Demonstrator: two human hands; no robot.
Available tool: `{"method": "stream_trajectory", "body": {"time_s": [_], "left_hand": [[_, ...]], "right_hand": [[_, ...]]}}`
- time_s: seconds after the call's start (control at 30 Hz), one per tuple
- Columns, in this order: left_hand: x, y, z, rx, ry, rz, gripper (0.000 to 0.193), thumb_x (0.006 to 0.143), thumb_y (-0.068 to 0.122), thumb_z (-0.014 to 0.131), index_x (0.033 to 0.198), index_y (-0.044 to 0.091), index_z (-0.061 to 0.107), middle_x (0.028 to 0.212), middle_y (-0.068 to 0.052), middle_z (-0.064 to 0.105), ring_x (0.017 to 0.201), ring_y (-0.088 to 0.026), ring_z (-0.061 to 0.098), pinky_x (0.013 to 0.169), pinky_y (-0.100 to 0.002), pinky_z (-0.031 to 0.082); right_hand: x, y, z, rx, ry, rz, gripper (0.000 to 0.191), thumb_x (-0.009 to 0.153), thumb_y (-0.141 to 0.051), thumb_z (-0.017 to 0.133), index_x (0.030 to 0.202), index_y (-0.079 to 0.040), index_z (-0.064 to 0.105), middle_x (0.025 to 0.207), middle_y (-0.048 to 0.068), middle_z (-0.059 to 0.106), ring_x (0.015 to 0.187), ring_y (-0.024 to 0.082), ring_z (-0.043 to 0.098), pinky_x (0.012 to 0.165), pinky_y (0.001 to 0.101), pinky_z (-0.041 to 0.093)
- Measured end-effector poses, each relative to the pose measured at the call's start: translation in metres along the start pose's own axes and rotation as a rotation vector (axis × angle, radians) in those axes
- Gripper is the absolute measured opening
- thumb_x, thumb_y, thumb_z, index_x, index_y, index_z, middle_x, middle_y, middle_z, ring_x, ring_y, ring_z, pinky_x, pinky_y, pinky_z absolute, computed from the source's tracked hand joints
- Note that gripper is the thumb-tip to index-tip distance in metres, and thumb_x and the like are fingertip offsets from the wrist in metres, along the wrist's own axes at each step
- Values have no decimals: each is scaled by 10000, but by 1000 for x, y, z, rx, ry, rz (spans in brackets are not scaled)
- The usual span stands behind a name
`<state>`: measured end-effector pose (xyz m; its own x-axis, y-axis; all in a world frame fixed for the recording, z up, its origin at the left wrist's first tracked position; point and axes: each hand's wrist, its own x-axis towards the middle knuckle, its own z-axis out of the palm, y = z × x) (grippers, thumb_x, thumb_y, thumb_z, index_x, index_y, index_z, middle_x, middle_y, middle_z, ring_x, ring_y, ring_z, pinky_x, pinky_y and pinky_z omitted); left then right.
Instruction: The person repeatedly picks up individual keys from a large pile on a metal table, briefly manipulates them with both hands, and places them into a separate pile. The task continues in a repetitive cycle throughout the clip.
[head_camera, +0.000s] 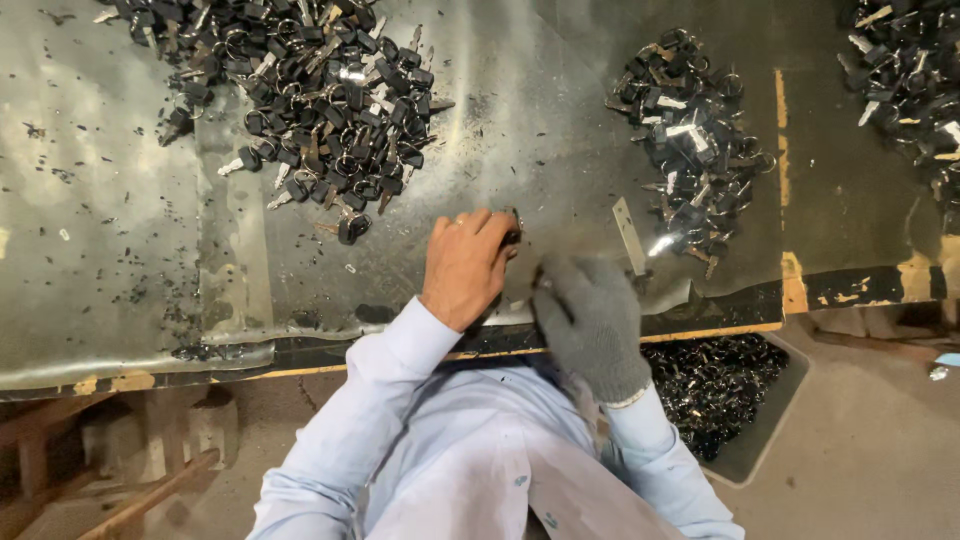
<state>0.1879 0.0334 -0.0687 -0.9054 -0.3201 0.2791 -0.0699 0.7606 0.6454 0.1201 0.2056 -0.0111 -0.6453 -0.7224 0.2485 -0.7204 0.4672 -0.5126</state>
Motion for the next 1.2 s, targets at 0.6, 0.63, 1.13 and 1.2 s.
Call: {"method": "stream_trajectory", "body": {"time_s": [0.6, 0.63, 1.13, 1.2], "left_hand": [[-26, 1, 18, -114, 210, 41, 245, 728, -45, 663, 926, 98, 682, 820, -55, 562, 870, -284, 557, 867, -426, 348], [-25, 1, 18, -91, 215, 50, 220, 729, -38, 671, 893, 108, 672, 811, -51, 565, 867, -284, 559, 877, -435, 348], [-12, -16, 10, -197, 78, 13, 192, 771, 11, 711, 940, 103, 709, 844, -33, 630, 876, -266, 582, 841, -436, 329], [-11, -19, 10, -206, 48, 34, 182, 760, 23, 722, 925, 96, 699, 836, -30, 627, 873, -266, 580, 842, -437, 331]], "right_hand": [[22, -14, 16, 15, -1, -38, 239, 825, -89, 767, 1058, -58, 726, 883, 120, 682, 844, 339, 665, 736, 440, 524], [22, -14, 17, 6, 4, -59, 252, 815, -96, 773, 1058, -50, 725, 865, 123, 675, 828, 335, 665, 724, 440, 526], [21, -18, 24, -70, 70, -89, 291, 825, -116, 774, 1103, -49, 719, 912, 122, 683, 841, 325, 666, 737, 424, 526], [25, -22, 23, -129, 22, -110, 242, 816, -119, 751, 1046, -60, 704, 901, 118, 678, 830, 324, 666, 715, 436, 519]]}}
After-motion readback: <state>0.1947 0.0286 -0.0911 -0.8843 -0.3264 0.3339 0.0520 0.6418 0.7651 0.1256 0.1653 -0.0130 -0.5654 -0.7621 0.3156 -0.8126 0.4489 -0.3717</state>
